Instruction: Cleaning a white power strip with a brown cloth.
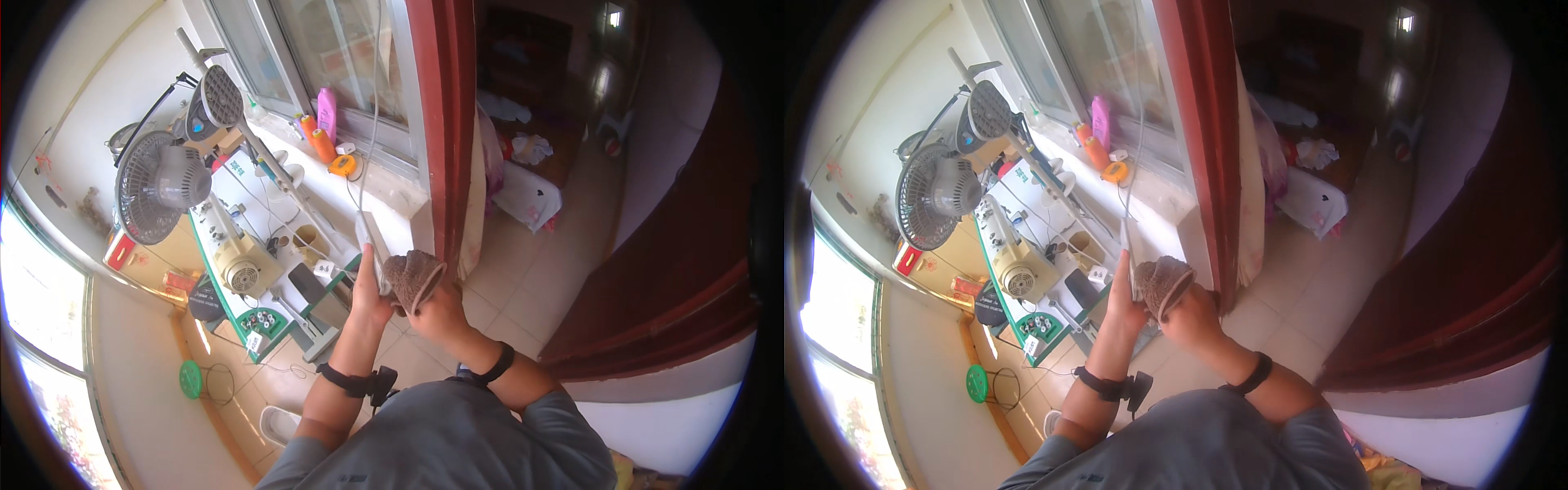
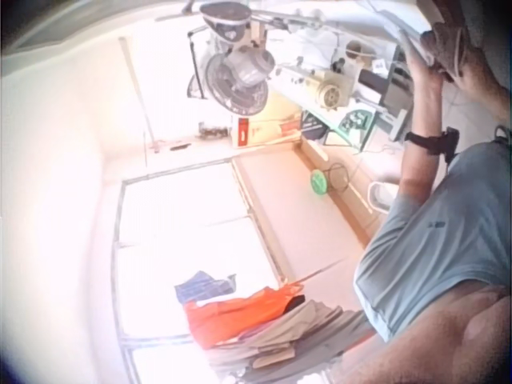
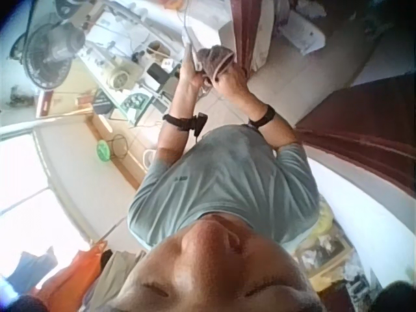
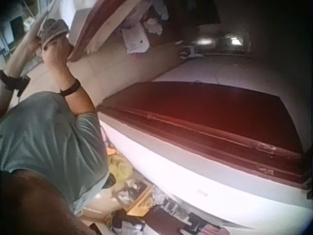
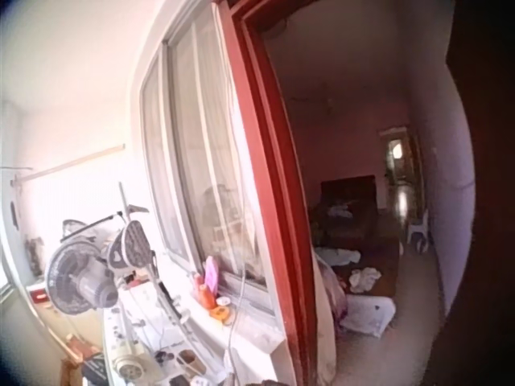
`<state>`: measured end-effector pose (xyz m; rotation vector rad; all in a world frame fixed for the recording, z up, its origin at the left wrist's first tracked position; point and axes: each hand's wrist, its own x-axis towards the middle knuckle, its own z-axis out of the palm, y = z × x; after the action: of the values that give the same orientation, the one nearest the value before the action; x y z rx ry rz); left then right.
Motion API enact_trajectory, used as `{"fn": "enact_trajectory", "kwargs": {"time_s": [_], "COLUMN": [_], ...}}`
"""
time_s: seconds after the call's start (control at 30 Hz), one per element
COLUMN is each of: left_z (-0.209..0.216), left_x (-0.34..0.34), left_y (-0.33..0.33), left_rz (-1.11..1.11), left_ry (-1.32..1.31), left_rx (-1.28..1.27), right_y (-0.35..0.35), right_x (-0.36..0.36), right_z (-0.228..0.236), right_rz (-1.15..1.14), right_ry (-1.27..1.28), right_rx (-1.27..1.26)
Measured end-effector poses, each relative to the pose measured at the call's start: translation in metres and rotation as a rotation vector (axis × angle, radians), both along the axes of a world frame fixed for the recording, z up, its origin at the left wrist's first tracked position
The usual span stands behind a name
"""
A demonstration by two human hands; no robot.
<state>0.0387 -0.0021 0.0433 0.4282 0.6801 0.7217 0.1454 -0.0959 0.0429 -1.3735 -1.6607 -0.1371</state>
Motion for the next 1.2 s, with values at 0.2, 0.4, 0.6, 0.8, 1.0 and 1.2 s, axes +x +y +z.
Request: {"fn": "enact_trajectory", "kwargs": {"time_s": [0.2,0.4,0.6,0.8,1.0,1.2], "left_z": [-0.013,-0.017,-0.019,-0.016,-0.025,-0.040], "left_x": [0.016,0.021,0.015,0.012,0.011,0.014], "left_y": [0.010,-0.004,0.012,0.014,0.014,0.002], "left_rz": [0.202,0.339,0.182,0.232,0.133,0.209], "left_ry": [-0.092,0.049,-0.069,-0.018,-0.107,-0.011], "left_rx": [-0.006,0.218,-0.044,-0.024,-0.036,0.052], "right_y": [0.001,0.021,0.006,0.015,0.011,0.025], "right_x": [-0.006,0.011,-0.004,-0.002,-0.005,0.015], "right_z": [-0.008,-0.015,-0.010,-0.003,-0.006,-0.024], "right_rz": [0.007,-0.073,-0.115,-0.133,-0.164,-0.055], "right_ry": [0.080,0.033,-0.025,-0.046,-0.017,0.077], "right_rx": [-0.031,-0.199,0.106,-0.021,0.131,-0.189]}}
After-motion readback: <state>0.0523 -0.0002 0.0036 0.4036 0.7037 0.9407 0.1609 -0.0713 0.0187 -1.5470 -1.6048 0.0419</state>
